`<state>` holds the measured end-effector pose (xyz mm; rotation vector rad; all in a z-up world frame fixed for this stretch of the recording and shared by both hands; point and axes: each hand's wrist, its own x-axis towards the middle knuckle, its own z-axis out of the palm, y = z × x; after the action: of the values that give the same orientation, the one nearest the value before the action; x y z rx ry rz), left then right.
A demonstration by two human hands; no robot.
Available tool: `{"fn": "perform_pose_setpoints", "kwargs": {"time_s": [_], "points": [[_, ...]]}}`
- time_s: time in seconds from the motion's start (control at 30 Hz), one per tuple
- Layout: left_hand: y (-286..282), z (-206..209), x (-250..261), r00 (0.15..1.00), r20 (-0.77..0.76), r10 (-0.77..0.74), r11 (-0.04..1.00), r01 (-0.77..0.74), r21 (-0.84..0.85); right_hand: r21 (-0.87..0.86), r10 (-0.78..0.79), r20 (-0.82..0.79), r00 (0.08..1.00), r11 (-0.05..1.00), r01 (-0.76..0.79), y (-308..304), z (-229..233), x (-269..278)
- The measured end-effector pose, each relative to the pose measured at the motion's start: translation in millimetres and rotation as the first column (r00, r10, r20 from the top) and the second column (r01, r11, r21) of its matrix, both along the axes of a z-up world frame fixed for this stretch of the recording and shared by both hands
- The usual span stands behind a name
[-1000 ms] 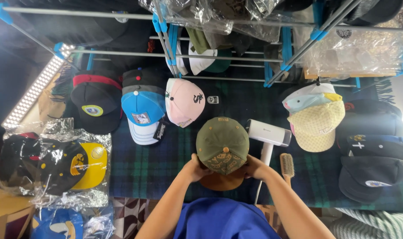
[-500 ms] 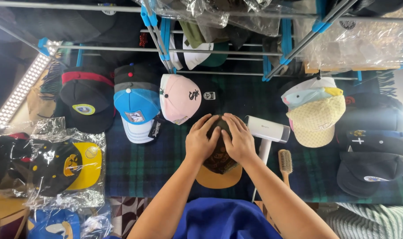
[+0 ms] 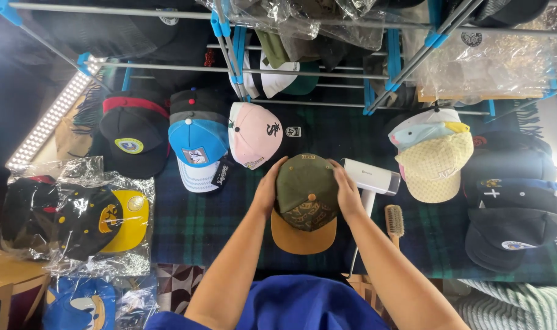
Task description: Using a handheld steamer and a brush to clean and reshape various baseball caps on a workspace.
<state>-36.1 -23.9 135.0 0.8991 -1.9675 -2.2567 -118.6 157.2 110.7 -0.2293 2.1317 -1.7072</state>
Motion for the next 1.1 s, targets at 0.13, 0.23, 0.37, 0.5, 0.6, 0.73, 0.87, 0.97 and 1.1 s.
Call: {"fn": "perform_pose_setpoints", "kwargs": {"time_s": [0.13,0.23,0.37,0.5,0.6,0.73,0.87,0.97,1.1], "points": [[22.7,-39.0,56.2,0.991,-0.009,0.130,0.991,-0.130,0.030,0.203,-0.115,0.234,0.965,0.977,0.067,46.2,-49.6,44.0],[38.8,-56.7,77.1,0.961,0.178,0.210,0.964,-0.234,0.124,0.242,-0.051,0.298,0.953,0.970,-0.024,61.8,-71.7,57.5],[42.3,-81.8,74.9,0.915,0.315,0.250,0.891,-0.345,0.295,-0.024,-0.254,0.761,0.597,0.909,0.417,56.6,-67.5,62.5],[44.6,-115.2,71.1,0.887,0.377,0.266,0.891,-0.376,0.255,0.016,-0.324,0.815,0.480,0.841,0.541,50.7,-103.2,48.6],[46.4,-77.1,69.4,0.873,0.409,0.267,0.891,-0.385,0.239,0.114,-0.440,0.794,0.419,0.785,0.609,38.0,-95.7,49.3],[52.8,7.3,67.2,0.861,0.418,0.290,0.885,-0.407,0.225,0.162,-0.486,0.779,0.396,0.767,0.621,31.9,-57.4,56.4],[54.6,17.2,73.9,0.899,0.268,0.346,0.869,-0.415,0.271,0.152,-0.513,0.727,0.457,0.769,0.621,15.2,19.9,64.4],[56.2,-1.0,80.9,0.912,0.156,0.380,0.881,-0.408,0.241,0.098,-0.470,0.736,0.488,0.787,0.610,28.6,11.0,60.2],[54.0,32.1,72.9,0.920,-0.007,0.392,0.900,-0.382,0.209,-0.010,-0.395,0.741,0.543,0.802,0.597,48.5,-1.1,50.0]]}}
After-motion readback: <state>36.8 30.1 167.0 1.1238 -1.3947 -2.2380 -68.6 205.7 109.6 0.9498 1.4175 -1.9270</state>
